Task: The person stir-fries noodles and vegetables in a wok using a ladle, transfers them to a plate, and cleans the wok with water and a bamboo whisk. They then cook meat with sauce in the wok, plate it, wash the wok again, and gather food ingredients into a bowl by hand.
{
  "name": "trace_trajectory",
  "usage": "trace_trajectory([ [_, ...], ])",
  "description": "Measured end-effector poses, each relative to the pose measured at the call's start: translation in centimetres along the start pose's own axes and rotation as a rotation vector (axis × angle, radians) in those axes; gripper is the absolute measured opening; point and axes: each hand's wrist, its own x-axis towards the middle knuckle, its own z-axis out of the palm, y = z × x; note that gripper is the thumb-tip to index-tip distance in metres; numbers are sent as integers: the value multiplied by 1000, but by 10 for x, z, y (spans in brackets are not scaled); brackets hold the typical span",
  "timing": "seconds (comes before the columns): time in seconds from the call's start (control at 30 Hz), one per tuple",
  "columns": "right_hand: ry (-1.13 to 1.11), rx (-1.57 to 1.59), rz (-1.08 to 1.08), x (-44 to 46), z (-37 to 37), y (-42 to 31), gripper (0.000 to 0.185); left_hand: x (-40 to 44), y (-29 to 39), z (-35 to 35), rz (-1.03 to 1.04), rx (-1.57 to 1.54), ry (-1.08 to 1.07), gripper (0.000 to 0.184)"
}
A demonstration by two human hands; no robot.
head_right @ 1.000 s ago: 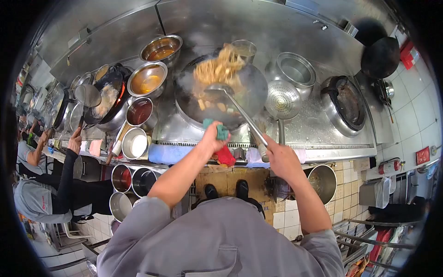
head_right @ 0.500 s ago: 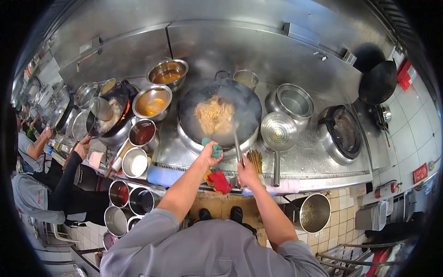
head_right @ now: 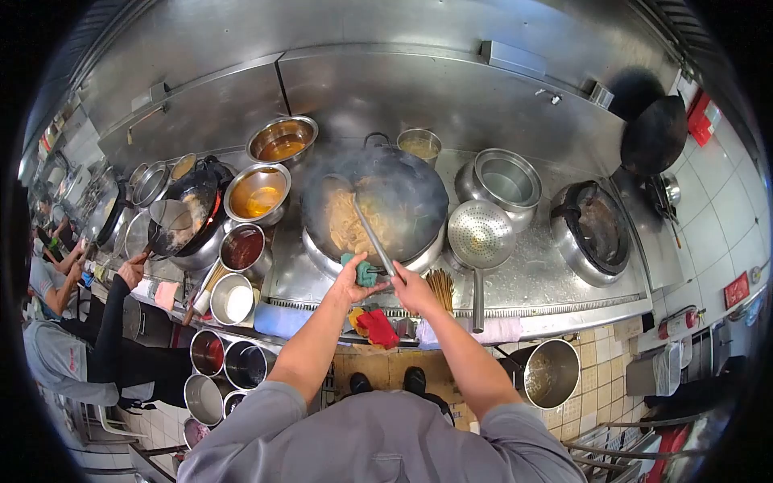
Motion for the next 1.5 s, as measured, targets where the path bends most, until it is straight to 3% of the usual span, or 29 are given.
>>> trace_trajectory([
  [0.03,44,-276,-150,-14,-6,11,55,8,-1,-4,-9,-31,61,36],
  [0.1,120,-461,-331,-53,-31,21,53,25,-2,-13,-30,-56,125,31],
  [0.2,124,-702,-116,-107,-67,-10,48,49,6,-26,-124,-17,192,17],
  [0.33,220,-448,-294,-154,-62,4,52,49,-2,-29,-75,-46,170,13],
  [0.4,103,-451,-125,-205,-90,-40,54,13,-23,-13,-76,-106,152,13],
  [0.53,-58,-460,-30,-267,-157,-97,50,-91,-60,23,-184,-130,234,16],
  [0.6,-94,-493,20,-264,-158,-97,47,-106,-54,44,-173,-167,216,12],
  [0.73,62,-666,-277,-188,-121,-60,43,-39,-45,21,-100,-152,135,12],
  [0.87,197,-715,-198,-136,-82,-55,43,-39,-79,-22,-20,-79,159,12],
  [0.97,251,-708,-177,-144,-79,-70,45,-55,-127,-73,-209,7,115,19],
  [1.07,199,-674,-234,-162,-87,-59,45,-86,-103,-22,-185,-135,137,18],
  [1.1,195,-670,-226,-170,-89,-58,45,-87,-75,7,-164,-97,249,19],
  [1.17,96,-659,-217,-190,-98,-70,47,-48,-40,10,-147,-189,142,20],
  [1.33,-18,-685,-176,-261,-157,-126,43,-97,-65,23,-204,-106,156,18],
  [1.43,-81,-728,-147,-246,-156,-129,44,-119,-45,54,-227,-167,173,17],
  [1.5,-28,-760,-214,-215,-140,-112,43,-83,-32,51,-189,-134,162,18],
])
